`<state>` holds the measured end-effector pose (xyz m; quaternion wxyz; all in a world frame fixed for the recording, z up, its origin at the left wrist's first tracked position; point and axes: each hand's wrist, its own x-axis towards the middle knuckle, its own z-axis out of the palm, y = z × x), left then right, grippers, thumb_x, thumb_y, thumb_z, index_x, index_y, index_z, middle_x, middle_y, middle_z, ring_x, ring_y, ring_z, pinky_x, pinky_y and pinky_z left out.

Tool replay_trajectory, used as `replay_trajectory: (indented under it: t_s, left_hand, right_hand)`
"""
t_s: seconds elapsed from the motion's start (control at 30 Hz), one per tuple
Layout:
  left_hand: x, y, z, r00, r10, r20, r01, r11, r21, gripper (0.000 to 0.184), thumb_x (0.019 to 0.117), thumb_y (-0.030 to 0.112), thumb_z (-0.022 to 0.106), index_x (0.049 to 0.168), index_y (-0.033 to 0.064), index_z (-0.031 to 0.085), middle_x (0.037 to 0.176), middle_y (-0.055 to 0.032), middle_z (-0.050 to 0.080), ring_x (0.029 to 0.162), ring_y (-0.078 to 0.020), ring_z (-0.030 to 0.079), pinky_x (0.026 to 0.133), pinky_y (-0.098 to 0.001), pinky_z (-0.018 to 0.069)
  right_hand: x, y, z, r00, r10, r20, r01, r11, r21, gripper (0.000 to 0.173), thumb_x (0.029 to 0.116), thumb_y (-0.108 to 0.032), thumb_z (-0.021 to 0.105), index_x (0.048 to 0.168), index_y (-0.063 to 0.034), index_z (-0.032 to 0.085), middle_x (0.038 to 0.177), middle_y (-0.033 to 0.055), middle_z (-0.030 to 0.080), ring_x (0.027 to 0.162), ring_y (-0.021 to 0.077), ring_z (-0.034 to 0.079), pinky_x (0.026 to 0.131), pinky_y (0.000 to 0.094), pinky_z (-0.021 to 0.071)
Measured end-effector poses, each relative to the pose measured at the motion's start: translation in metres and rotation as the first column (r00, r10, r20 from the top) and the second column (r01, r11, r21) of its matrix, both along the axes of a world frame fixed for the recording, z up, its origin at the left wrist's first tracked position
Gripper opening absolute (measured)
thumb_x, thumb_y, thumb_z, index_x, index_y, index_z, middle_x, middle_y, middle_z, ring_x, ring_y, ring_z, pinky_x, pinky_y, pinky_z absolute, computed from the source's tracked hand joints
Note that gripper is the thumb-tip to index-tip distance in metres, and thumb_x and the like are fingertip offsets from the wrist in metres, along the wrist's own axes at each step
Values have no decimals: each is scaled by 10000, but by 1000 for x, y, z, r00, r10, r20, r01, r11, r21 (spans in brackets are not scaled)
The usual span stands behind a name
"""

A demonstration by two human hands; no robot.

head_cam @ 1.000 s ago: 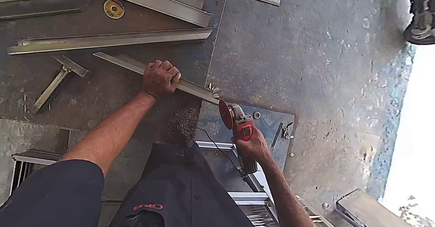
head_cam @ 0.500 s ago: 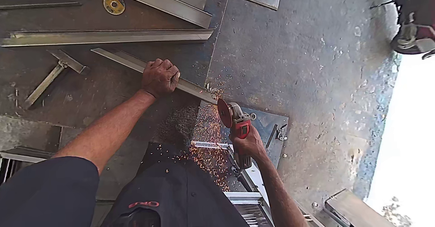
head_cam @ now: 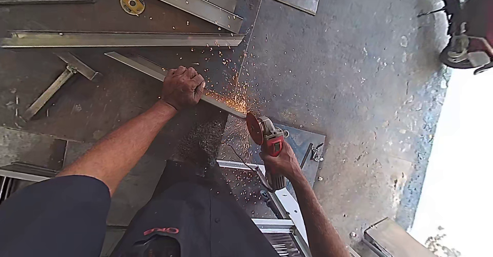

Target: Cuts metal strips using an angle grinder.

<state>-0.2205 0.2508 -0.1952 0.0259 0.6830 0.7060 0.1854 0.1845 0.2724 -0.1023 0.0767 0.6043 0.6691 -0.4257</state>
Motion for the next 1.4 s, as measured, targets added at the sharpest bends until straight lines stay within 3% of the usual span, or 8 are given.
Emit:
replay_trajectory:
  t_s: [0.83, 0.93, 1.17, 1.4]
  left_hand:
    - [0, 0, 0, 1000, -10, -1, 10, 1000, -17, 405, 1053, 355, 386, 1054, 116, 713, 1055, -131, 703, 1083, -353, 649, 907, -540, 481]
    - [0, 0, -2, 1000, -7, -7, 7, 1000, 7, 408, 1059, 350, 381, 1038, 122, 718, 1044, -117, 705, 1073, -334, 654, 911, -521, 482]
    - [-1, -1, 0, 1000, -9, -14, 9, 1000, -1, 403, 1057, 343, 382, 1038, 120, 717, 1058, -123, 706, 1073, -341, 654, 911, -530, 480]
    - [-1, 1, -2, 998, 0, -63, 1, 1000, 18, 384, 1049, 339, 405, 1026, 145, 736, 1033, -77, 712, 1049, -287, 657, 916, -480, 494]
  right_hand:
    - [-5, 10, 0, 999, 29, 15, -29, 999, -13, 793, 658, -448, 832, 1293, -44, 582, 1065, 75, 703, 977, 149, 680, 889, 406, 554]
    - [-7, 10, -2, 1000, 10, -2, -10, 1000, -2, 758, 638, -457, 827, 1246, -63, 601, 1002, 37, 704, 909, 113, 683, 835, 372, 566]
    - [-7, 10, -11, 997, 60, 40, -61, 998, 13, 783, 664, -480, 821, 1289, -67, 593, 1038, 75, 713, 951, 185, 693, 851, 456, 559]
    - [18, -39, -23, 987, -153, -52, 154, 988, 2, 751, 648, -460, 825, 1250, -58, 628, 1015, 74, 718, 926, 177, 699, 846, 457, 574]
